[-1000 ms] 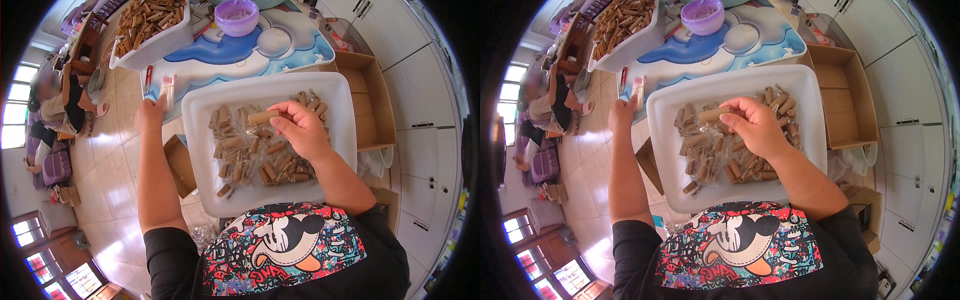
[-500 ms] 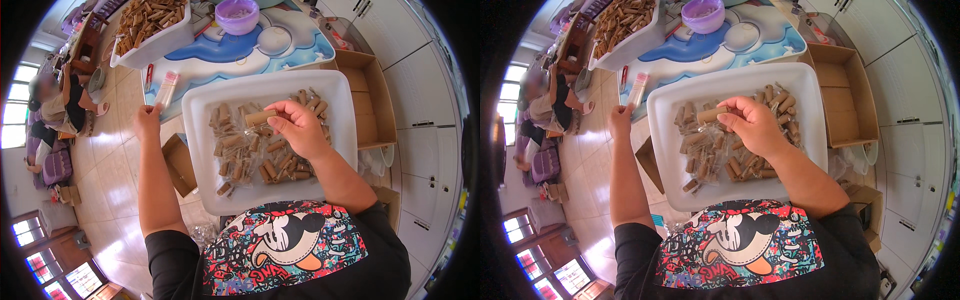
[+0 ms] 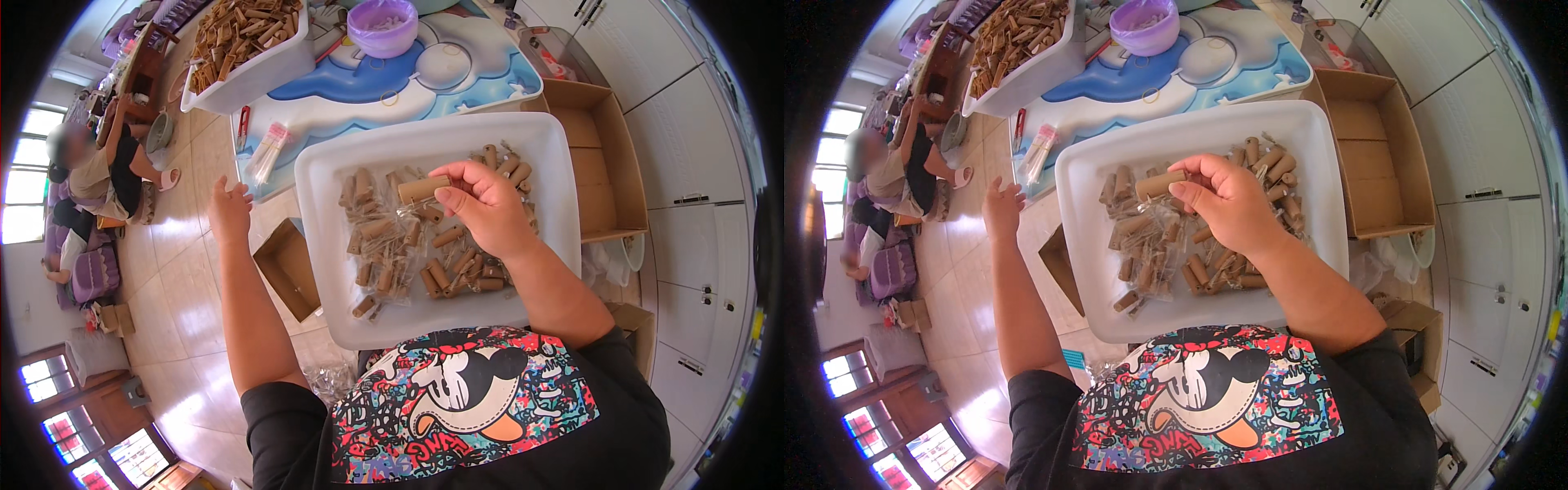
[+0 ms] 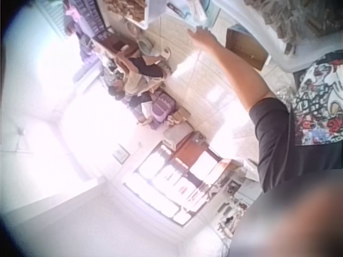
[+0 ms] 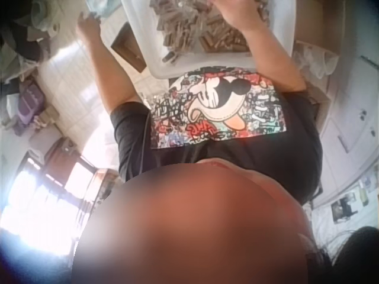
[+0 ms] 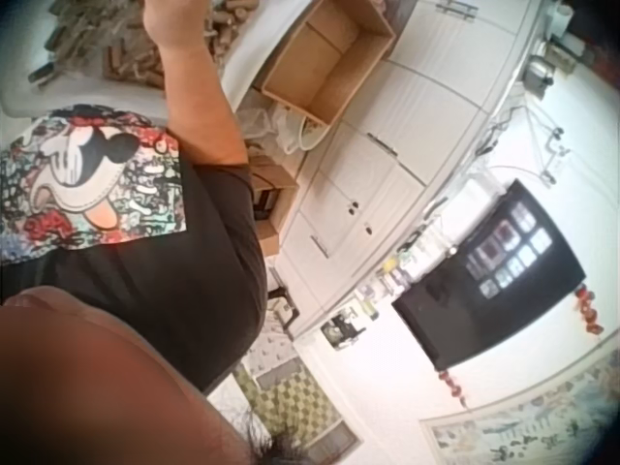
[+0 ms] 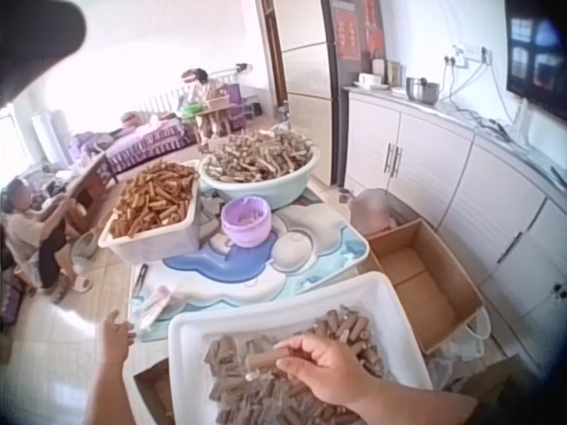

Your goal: The person takes small brown cylindrical plastic components from a white tray and places them individually into small clear plastic bags by hand.

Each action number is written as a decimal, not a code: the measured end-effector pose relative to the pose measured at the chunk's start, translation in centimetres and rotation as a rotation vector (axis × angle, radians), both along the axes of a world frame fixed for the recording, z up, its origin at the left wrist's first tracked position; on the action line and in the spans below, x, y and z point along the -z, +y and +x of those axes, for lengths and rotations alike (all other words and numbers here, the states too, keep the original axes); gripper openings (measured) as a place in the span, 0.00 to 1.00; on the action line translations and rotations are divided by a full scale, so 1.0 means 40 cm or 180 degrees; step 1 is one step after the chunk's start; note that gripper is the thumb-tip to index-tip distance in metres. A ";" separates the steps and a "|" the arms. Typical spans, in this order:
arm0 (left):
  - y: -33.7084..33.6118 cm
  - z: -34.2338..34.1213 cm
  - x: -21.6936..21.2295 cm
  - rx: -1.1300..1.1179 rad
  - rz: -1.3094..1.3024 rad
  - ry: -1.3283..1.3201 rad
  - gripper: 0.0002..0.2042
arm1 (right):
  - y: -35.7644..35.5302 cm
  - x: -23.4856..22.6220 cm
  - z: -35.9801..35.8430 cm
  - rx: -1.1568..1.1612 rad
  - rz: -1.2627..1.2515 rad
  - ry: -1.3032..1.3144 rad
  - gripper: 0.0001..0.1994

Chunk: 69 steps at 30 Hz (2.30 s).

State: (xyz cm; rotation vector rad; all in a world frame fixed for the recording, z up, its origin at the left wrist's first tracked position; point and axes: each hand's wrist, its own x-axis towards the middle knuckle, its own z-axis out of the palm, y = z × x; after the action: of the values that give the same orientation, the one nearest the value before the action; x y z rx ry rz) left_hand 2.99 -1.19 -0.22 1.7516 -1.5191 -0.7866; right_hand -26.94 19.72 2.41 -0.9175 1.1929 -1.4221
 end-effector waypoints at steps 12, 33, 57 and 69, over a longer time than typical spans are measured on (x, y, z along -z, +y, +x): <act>0.306 -0.255 -0.166 0.1507 0.0928 0.1615 0.03 | 0.015 -0.018 -0.003 0.0878 -0.1007 0.0705 0.12; 0.356 -0.320 -0.155 0.2170 0.1192 0.1147 0.13 | 0.012 -0.010 -0.046 -0.0538 0.0224 0.0383 0.11; 0.352 -0.338 -0.072 0.1888 0.2757 0.2821 0.16 | 0.020 0.003 -0.031 -0.0436 0.0237 0.1093 0.13; 0.361 -0.351 -0.044 0.1532 0.2103 0.3356 0.12 | 0.016 0.034 0.002 0.0105 -0.0203 0.0476 0.13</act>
State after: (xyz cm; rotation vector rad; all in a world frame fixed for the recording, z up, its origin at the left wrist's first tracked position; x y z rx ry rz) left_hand -11.06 13.27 1.54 0.9519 -0.9391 -2.2028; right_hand -26.86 20.34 1.07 -1.0685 1.2842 -1.4450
